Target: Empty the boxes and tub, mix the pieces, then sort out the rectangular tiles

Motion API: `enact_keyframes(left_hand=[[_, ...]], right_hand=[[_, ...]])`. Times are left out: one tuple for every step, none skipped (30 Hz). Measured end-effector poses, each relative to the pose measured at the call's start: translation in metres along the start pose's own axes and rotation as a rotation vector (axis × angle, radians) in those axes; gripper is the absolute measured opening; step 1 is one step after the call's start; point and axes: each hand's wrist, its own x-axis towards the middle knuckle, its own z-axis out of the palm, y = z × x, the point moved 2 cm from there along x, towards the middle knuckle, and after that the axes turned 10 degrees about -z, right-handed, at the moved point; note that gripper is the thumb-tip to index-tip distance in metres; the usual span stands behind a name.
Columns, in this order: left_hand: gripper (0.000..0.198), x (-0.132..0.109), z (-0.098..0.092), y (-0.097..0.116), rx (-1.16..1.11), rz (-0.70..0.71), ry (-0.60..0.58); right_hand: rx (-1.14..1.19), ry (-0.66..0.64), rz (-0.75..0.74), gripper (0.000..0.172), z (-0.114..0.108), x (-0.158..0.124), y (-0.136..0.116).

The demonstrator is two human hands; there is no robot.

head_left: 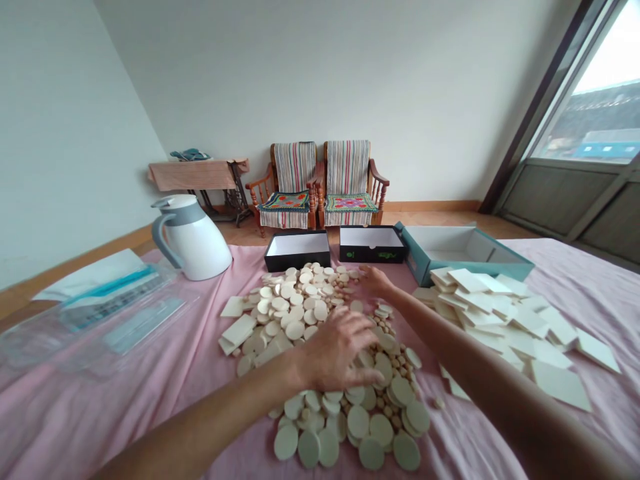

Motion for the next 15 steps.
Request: enact_keyframes(left_hand=[[0.059, 0.005, 0.008, 0.015, -0.004, 0.059, -0.039], [0.064, 0.009, 0.016, 0.026, 0.006, 0.111, -0.072], [0.065, 0.013, 0.024, 0.035, 0.027, 0.143, -0.097], [0.064, 0.016, 0.031, 0.04, 0.055, 0.155, -0.116], [0.06, 0.019, 0.036, 0.042, 0.084, 0.151, -0.131], [0.055, 0.021, 0.04, 0.042, 0.111, 0.132, -0.141], [0.049, 0.022, 0.042, 0.041, 0.134, 0.106, -0.145], [0.044, 0.022, 0.043, 0.038, 0.152, 0.077, -0.145], [0.039, 0.022, 0.042, 0.035, 0.167, 0.049, -0.14], [0.036, 0.02, 0.04, 0.031, 0.183, 0.023, -0.132], [0.034, 0.018, 0.038, 0.027, 0.2, -0.001, -0.125], [0.033, 0.015, 0.035, 0.023, 0.215, -0.026, -0.118], [0.032, 0.012, 0.031, 0.018, 0.228, -0.056, -0.113], [0.03, 0.009, 0.028, 0.013, 0.237, -0.089, -0.112], [0.029, 0.006, 0.024, 0.008, 0.242, -0.121, -0.113]], right_hand=[[-0.001, -0.023, -0.009, 0.035, 0.003, 0.0, 0.001], [0.002, -0.046, -0.025, 0.035, 0.006, -0.001, 0.0], [0.008, -0.066, -0.047, 0.035, 0.01, -0.002, -0.003], [0.016, -0.087, -0.074, 0.036, 0.013, -0.003, -0.008], [0.028, -0.109, -0.104, 0.037, 0.015, -0.005, -0.013], [0.041, -0.133, -0.137, 0.037, 0.017, -0.007, -0.019], [0.053, -0.156, -0.172, 0.036, 0.018, -0.008, -0.025], [0.062, -0.177, -0.207, 0.035, 0.017, -0.009, -0.03], [0.066, -0.191, -0.237, 0.034, 0.016, -0.01, -0.034], [0.062, -0.192, -0.26, 0.033, 0.014, -0.011, -0.038], [0.05, -0.181, -0.275, 0.032, 0.011, -0.01, -0.04], [0.032, -0.161, -0.283, 0.031, 0.009, -0.009, -0.042], [0.008, -0.136, -0.289, 0.03, 0.007, -0.007, -0.043], [-0.019, -0.111, -0.296, 0.03, 0.006, -0.005, -0.045], [-0.047, -0.09, -0.304, 0.03, 0.007, -0.003, -0.046]])
